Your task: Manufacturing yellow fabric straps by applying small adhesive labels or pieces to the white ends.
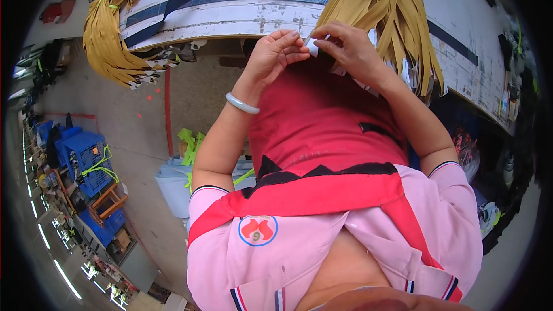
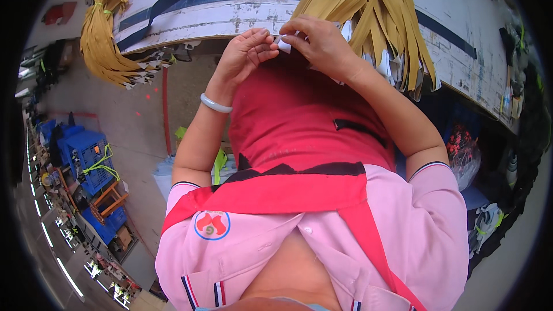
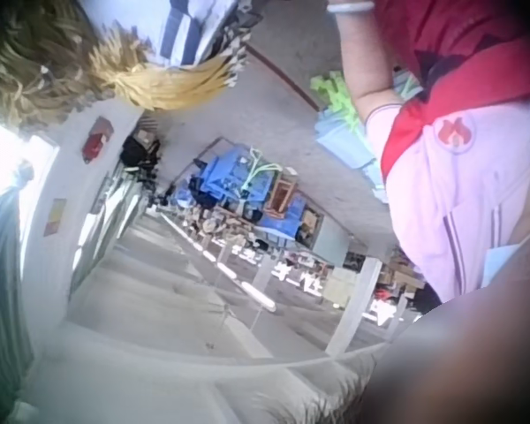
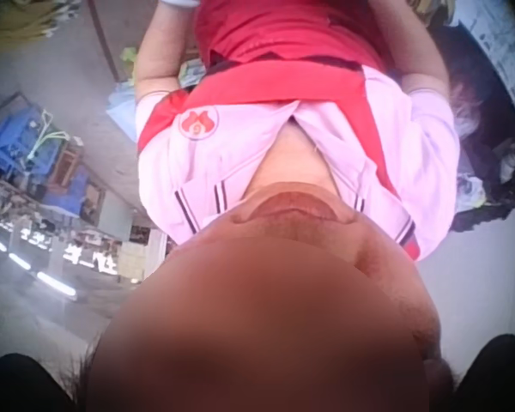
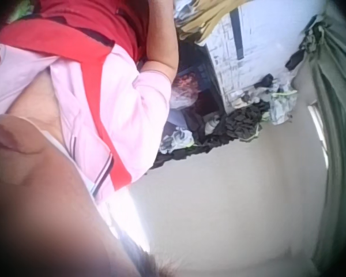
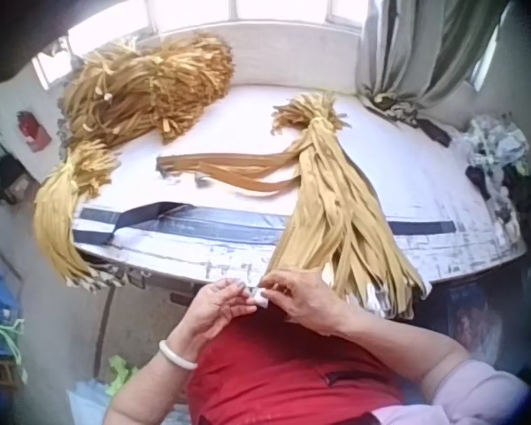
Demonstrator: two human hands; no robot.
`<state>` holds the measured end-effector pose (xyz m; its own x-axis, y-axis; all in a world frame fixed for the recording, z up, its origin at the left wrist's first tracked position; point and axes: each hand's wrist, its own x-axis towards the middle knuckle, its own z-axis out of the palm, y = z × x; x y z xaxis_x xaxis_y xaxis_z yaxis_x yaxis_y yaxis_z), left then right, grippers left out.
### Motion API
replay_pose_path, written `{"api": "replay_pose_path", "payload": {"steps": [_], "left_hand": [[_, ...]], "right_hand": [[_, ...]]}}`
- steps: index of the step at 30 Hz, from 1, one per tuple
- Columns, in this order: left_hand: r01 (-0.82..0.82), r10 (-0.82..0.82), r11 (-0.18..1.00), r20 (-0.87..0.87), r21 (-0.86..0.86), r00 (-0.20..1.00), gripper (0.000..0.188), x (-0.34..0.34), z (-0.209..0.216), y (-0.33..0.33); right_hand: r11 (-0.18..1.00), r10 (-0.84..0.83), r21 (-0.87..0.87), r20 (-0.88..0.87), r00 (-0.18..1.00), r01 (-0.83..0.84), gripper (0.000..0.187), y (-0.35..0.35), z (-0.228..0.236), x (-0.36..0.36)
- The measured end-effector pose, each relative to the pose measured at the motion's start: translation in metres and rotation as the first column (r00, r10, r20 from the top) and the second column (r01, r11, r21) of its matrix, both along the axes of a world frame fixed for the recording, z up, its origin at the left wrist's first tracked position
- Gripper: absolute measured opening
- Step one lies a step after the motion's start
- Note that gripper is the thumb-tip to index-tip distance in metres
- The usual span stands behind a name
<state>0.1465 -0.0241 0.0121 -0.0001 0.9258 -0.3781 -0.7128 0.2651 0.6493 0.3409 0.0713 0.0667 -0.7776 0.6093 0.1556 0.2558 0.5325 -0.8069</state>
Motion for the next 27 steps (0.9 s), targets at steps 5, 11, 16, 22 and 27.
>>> {"api": "replay_pose_path", "payload": {"steps": [5, 11, 16, 22, 27], "left_hand": [[0.034, 0.309, 0.944, -0.917, 0.327, 0.252, 0.019, 0.028, 0.01, 0.004], [0.135, 0.155, 0.976, -0.979, 0.173, 0.135, 0.024, 0.03, 0.009, 0.015], [0.105, -0.011, 0.986, -0.583, 0.128, 0.812, 0.024, 0.02, 0.003, 0.019], [0.029, -0.021, 0.994, -0.081, 0.101, 0.997, 0.025, -0.012, 0.008, 0.028], [0.101, -0.117, 0.988, 0.133, 0.119, 0.984, 0.024, 0.0, 0.001, 0.026]], "right_hand": [[0.996, -0.005, -0.091, 0.107, 0.994, 0.015, 0.016, 0.0, 0.004, 0.009], [0.984, 0.068, -0.171, 0.095, 0.993, -0.051, 0.013, 0.003, 0.001, 0.02], [0.978, 0.036, -0.206, 0.052, 0.998, -0.025, 0.014, 0.002, 0.018, 0.019], [0.981, -0.076, -0.184, -0.046, 0.996, 0.066, 0.014, 0.007, 0.022, 0.012], [0.977, -0.115, -0.193, -0.113, 0.987, 0.091, 0.014, 0.002, 0.015, 0.0]]}}
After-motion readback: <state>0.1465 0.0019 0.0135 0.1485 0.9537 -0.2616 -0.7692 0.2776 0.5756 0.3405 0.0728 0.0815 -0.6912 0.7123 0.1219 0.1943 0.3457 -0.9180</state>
